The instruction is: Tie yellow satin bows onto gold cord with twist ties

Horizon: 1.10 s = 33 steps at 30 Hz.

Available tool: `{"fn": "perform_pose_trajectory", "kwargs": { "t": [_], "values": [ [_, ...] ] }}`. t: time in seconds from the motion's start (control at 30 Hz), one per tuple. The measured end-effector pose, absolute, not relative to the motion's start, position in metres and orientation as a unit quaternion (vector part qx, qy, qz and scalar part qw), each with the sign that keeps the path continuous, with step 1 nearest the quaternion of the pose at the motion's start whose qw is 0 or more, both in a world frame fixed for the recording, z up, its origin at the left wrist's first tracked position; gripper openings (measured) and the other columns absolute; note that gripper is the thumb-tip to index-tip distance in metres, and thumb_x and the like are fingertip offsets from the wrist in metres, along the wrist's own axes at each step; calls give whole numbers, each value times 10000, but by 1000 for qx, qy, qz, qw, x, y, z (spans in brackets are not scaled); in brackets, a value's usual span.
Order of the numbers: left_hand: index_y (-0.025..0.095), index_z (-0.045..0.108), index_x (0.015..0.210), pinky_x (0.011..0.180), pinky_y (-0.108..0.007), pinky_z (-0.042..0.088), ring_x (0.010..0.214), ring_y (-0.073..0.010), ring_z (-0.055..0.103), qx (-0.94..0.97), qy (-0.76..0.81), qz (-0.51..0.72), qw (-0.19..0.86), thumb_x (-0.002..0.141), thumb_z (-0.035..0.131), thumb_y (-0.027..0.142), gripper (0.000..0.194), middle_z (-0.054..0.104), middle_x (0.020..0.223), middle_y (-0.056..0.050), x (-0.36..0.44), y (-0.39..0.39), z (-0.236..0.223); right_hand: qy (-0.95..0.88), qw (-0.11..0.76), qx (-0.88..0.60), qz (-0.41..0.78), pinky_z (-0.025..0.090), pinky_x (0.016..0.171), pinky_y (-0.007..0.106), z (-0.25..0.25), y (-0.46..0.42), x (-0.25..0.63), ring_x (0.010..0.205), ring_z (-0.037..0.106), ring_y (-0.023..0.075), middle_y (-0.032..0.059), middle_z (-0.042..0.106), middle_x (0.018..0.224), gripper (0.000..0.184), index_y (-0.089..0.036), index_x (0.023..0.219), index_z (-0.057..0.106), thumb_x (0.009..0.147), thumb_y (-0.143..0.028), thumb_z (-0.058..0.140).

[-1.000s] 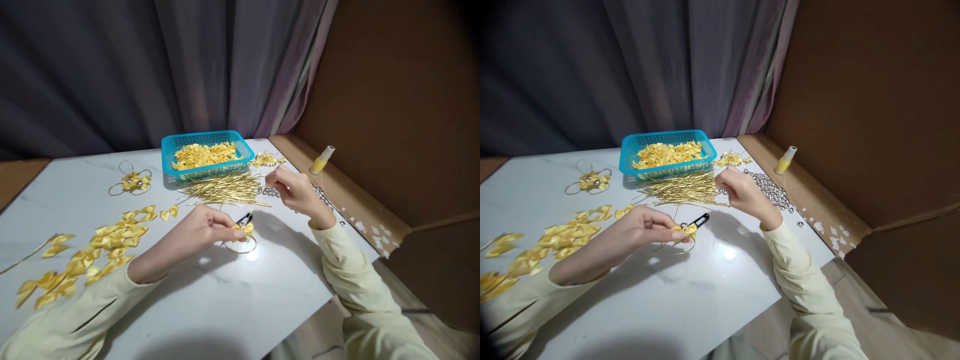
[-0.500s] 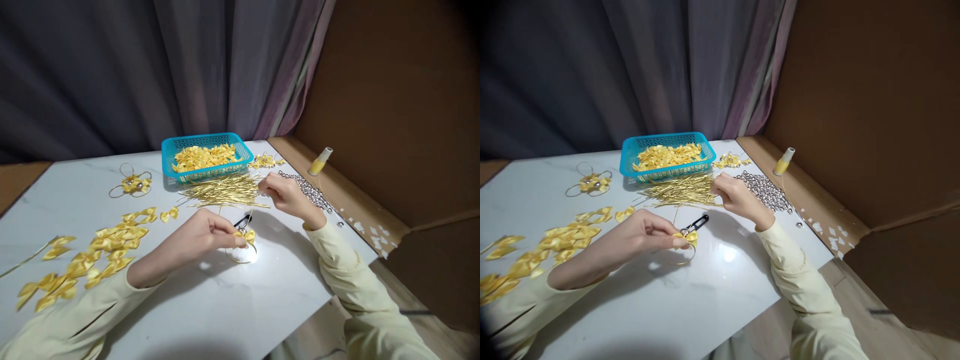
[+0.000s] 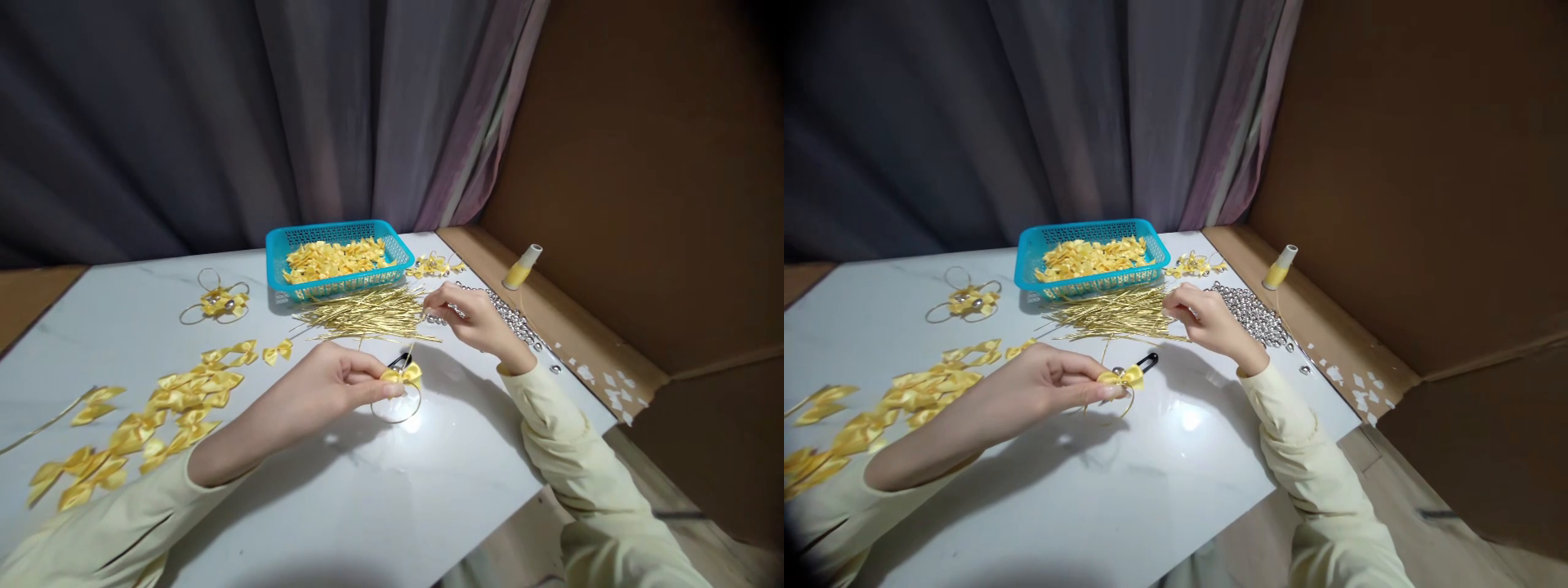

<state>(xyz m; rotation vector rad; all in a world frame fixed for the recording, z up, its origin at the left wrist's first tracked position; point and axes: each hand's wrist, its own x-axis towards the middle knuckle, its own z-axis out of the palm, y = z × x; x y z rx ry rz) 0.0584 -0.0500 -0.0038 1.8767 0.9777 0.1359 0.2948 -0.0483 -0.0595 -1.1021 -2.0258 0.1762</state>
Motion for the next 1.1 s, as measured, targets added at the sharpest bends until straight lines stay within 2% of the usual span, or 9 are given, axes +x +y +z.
{"fn": "perform_pose_trajectory", "kwargs": {
  "t": [0.4, 0.63, 0.73, 0.83, 0.93, 1.03, 1.1],
  "values": [
    [164, 675, 645, 479, -190, 261, 524, -81, 382, 788, 411, 65, 455, 741, 594, 356, 229, 526, 550, 41, 60, -56, 2, -764, 445, -438, 165, 440, 716, 303, -55, -53, 294, 769, 572, 147, 45, 626, 831, 97, -188, 787, 562, 857, -217, 502],
    [177, 687, 714, 442, -211, 186, 493, -84, 329, 769, 394, 17, 503, 724, 582, 501, 341, 475, 547, 35, 55, -52, -5, -694, 519, -419, 270, 441, 712, 297, -57, -50, 287, 819, 567, 151, 62, 619, 901, 130, -178, 821, 601, 846, -285, 533],
    [176, 676, 712, 447, -209, 202, 501, -89, 370, 762, 389, 33, 517, 721, 590, 495, 330, 511, 569, 28, 55, -50, -7, -664, 540, -433, 284, 428, 711, 294, -61, -45, 284, 840, 550, 154, 60, 614, 906, 154, -177, 788, 598, 828, -318, 551],
    [172, 643, 740, 438, -201, 220, 481, -93, 419, 752, 390, 57, 529, 727, 598, 447, 279, 556, 565, 29, 56, -49, -8, -632, 557, -459, 281, 406, 656, 266, -66, -42, 284, 769, 523, 135, 42, 596, 838, 191, -168, 728, 581, 790, -348, 594],
    [193, 583, 915, 434, -198, 269, 483, -119, 509, 735, 387, 73, 552, 727, 611, 396, 278, 629, 590, 25, 56, -49, -9, -614, 568, -470, 282, 353, 531, 230, -66, -39, 289, 588, 447, 88, 16, 569, 738, 211, -161, 739, 566, 815, -358, 563],
    [208, 490, 1071, 489, -215, 360, 629, -177, 622, 724, 366, 74, 580, 743, 605, 366, 381, 700, 693, -13, 55, -48, -9, -594, 587, -460, 302, 271, 424, 219, -56, -36, 294, 462, 341, 58, 6, 565, 718, 214, -167, 754, 531, 840, -363, 524],
    [217, 453, 1131, 544, -229, 401, 729, -197, 647, 724, 348, 60, 592, 753, 604, 346, 427, 721, 752, -30, 54, -46, -8, -580, 608, -433, 327, 255, 403, 220, -42, -36, 294, 441, 328, 51, 6, 569, 727, 187, -174, 754, 512, 839, -340, 532]
  ]
}}
